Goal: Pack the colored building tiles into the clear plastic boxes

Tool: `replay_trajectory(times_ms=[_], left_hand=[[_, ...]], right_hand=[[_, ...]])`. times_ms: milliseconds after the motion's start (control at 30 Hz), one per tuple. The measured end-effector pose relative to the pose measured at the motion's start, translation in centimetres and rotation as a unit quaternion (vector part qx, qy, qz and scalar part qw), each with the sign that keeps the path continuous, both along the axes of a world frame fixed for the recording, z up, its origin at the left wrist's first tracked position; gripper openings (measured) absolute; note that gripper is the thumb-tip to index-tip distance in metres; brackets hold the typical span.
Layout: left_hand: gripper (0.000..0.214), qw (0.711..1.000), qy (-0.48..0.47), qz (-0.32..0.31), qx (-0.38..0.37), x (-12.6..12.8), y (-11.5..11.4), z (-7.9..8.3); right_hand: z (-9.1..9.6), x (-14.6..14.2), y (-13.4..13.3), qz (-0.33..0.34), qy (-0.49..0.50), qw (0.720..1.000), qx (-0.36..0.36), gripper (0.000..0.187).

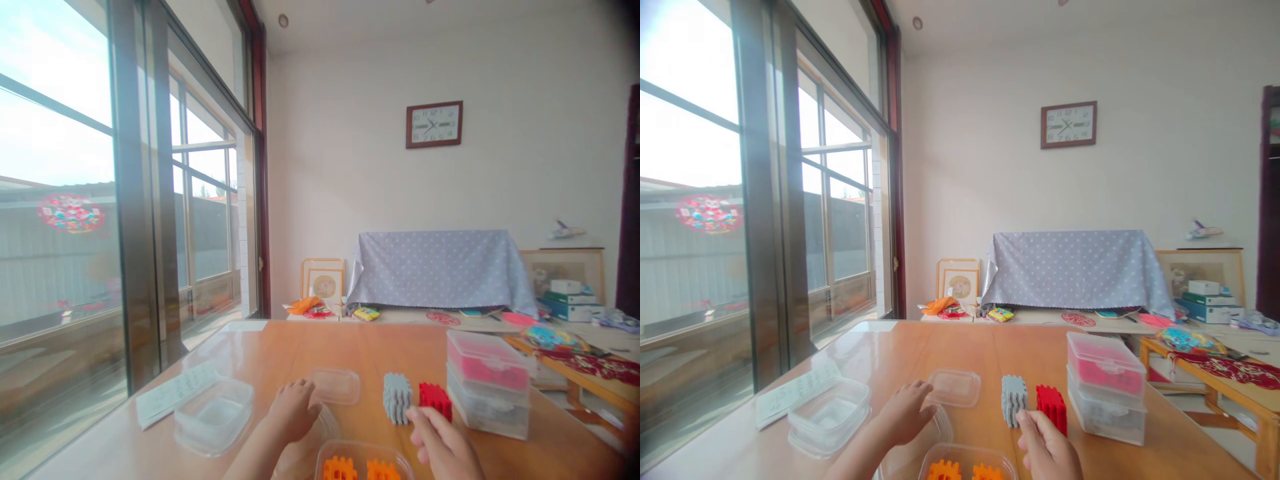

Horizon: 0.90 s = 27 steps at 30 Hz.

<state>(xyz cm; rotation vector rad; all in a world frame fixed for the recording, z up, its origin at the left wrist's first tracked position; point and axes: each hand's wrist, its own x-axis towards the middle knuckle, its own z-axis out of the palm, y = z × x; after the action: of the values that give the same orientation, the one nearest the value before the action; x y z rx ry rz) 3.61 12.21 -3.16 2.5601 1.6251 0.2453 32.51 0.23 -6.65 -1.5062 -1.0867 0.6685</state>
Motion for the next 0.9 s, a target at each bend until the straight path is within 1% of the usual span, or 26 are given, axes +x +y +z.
replay_trajectory(times_ms=[100,200,300,367,467,600,767,833,900], left_hand=[[0.057,0.999,-0.022,0.028,-0.021,-1.0,-1.8,0.2],[0.072,0.997,-0.038,0.054,-0.041,-2.0,-3.5,0.0],[0.091,0.995,-0.035,0.058,-0.079,-2.7,-5.0,-0.4],[0.102,0.993,-0.028,0.053,-0.099,-3.0,-5.6,-0.7],[0.107,0.994,-0.02,0.045,-0.1,-3.6,-5.5,-1.2],[0.109,0.995,-0.017,0.062,-0.074,-4.5,-4.8,-1.9],[0.117,0.994,-0.023,0.063,-0.091,-4.9,-4.6,-2.1],[0.115,0.994,-0.022,0.065,-0.08,-4.8,-4.6,-2.1],[0.104,0.995,-0.032,0.07,-0.065,-4.7,-4.5,-2.1]], right_hand=[[0.3,-0.1,-0.2,-0.01,0.003,1.0,0.008,0.061],[0.7,-0.4,-0.8,-0.003,0.008,1.0,0.024,0.057],[1.1,-0.6,-1.3,0.004,0.007,0.999,0.045,0.053],[1.2,-0.6,-1.5,-0.004,0.006,0.999,0.05,0.053],[1.0,-0.4,-1.5,-0.015,0.005,0.999,0.044,0.054],[0.6,-0.3,-1.4,-0.016,0.004,0.999,0.036,0.055],[1.0,-0.5,-1.6,-0.018,0.002,0.999,0.035,0.053],[1.3,-0.7,-1.8,-0.015,0.005,0.999,0.044,0.052],[1.6,-1.0,-1.9,-0.012,0.011,0.999,0.051,0.051]])
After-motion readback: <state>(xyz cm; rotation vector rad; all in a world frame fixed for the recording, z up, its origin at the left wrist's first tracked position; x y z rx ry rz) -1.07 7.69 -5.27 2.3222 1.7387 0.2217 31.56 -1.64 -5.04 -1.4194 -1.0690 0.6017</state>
